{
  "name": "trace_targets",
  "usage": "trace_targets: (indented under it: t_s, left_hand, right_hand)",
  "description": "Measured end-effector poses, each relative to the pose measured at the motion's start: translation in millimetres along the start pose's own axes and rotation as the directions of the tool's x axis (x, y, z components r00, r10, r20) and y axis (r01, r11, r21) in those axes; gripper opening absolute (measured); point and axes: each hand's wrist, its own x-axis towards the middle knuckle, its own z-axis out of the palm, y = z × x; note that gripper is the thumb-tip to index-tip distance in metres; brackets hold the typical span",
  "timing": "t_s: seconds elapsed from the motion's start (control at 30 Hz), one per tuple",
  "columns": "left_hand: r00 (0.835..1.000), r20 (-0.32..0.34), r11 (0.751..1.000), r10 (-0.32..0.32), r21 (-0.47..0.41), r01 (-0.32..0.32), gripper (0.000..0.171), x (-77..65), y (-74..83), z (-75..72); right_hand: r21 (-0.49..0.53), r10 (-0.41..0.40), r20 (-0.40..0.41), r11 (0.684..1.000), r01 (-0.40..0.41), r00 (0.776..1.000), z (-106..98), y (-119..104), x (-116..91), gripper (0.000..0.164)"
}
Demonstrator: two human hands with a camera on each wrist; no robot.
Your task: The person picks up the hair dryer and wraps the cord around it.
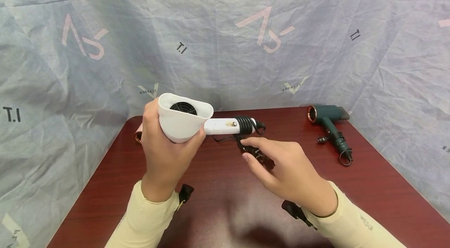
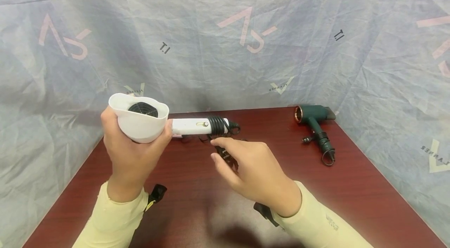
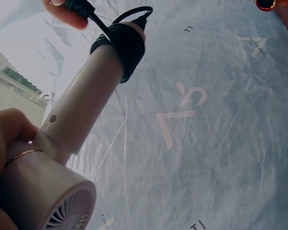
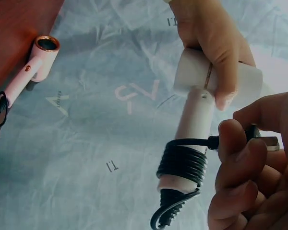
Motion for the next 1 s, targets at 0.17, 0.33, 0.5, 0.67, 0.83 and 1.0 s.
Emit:
trace_targets:
  t_s: [0.17,0.33,0.5,0.67,0.83,1.0]
  left_hand:
    - [0.997,0.056,0.999,0.054,-0.002,-0.054,0.064,0.0,-2.7,1.0]
    - [0.989,0.117,0.996,0.091,-0.033,-0.088,0.063,0.2,-4.2,1.1]
    - [0.977,0.169,0.991,0.130,-0.047,-0.124,0.063,0.7,-4.7,1.8]
    - [0.964,0.172,0.979,0.204,-0.053,-0.197,0.058,1.4,-4.5,4.8]
    - [0.939,0.182,0.956,0.292,-0.062,-0.285,0.054,1.4,-3.3,7.3]
    - [0.917,0.222,0.944,0.331,-0.088,-0.319,0.056,0.3,-2.3,7.6]
  right_hand:
    - [0.020,0.032,-0.062,0.999,-0.031,0.998,-2,0,1,0.022]
    - [0.027,0.111,-0.070,0.994,-0.110,0.991,-6,2,0,0.026]
    - [0.030,0.155,-0.066,0.988,-0.153,0.986,-10,5,0,0.032]
    - [0.040,0.188,-0.050,0.982,-0.186,0.981,-11,9,0,0.035]
    - [0.051,0.229,-0.038,0.973,-0.227,0.973,-10,14,0,0.037]
    - [0.053,0.209,-0.052,0.977,-0.206,0.977,-8,20,1,0.036]
